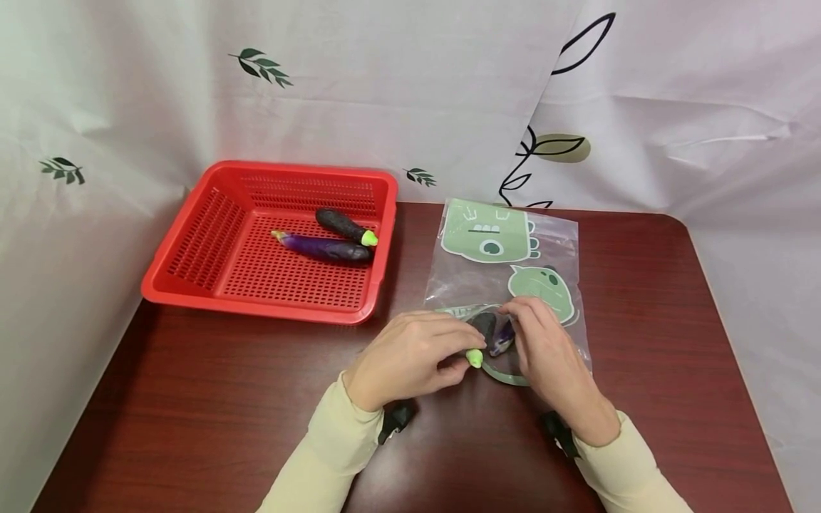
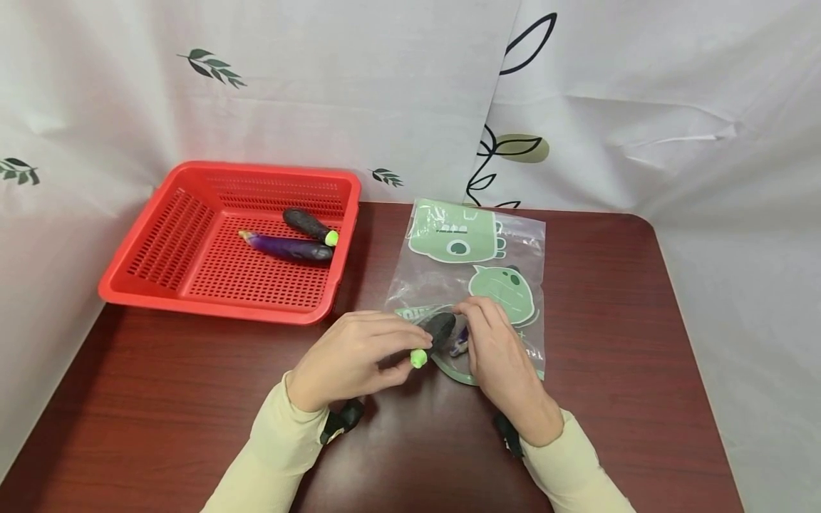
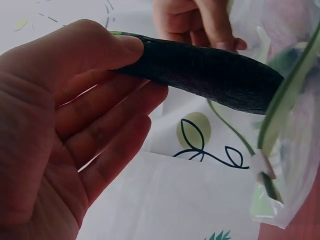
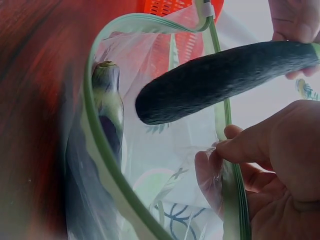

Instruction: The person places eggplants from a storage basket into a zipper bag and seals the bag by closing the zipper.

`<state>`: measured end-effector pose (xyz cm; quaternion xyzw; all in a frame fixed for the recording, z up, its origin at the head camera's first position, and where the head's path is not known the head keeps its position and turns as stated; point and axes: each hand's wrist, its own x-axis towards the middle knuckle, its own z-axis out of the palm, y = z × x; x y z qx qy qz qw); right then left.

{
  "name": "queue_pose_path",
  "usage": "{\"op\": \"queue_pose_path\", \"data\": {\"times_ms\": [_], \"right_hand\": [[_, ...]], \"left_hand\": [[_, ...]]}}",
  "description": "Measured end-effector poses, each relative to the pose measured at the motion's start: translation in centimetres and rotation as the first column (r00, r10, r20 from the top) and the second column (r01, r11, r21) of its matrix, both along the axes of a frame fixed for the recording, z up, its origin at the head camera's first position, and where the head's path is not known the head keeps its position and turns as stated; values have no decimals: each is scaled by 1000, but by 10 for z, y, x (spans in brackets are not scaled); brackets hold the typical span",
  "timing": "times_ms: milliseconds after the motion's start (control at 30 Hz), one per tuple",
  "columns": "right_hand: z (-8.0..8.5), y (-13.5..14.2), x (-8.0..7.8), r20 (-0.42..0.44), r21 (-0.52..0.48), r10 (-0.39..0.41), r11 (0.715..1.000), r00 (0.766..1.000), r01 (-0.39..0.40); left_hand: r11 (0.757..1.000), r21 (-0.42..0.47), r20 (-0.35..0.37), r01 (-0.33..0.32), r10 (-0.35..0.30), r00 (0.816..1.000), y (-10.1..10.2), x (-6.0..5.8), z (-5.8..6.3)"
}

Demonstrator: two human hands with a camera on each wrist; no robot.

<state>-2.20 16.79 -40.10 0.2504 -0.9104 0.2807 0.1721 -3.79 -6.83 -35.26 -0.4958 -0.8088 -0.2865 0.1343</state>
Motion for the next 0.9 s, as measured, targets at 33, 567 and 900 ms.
{"op": "queue_pose_path", "data": {"times_ms": [33, 567, 900], "right_hand": [[0, 0, 0, 1, 1, -1, 1000, 1000, 1], [0, 0, 0, 8, 3, -1, 1000, 1000, 1], [-1, -1, 1, 19, 7, -3, 1000, 1000, 2]], "left_hand": [[1000, -6, 1, -9, 9, 1000, 1, 0, -1], [992, -62, -78, -114, 109, 991, 12, -1, -13], [986, -96, -86, -137, 129, 988, 17, 1, -17]]}}
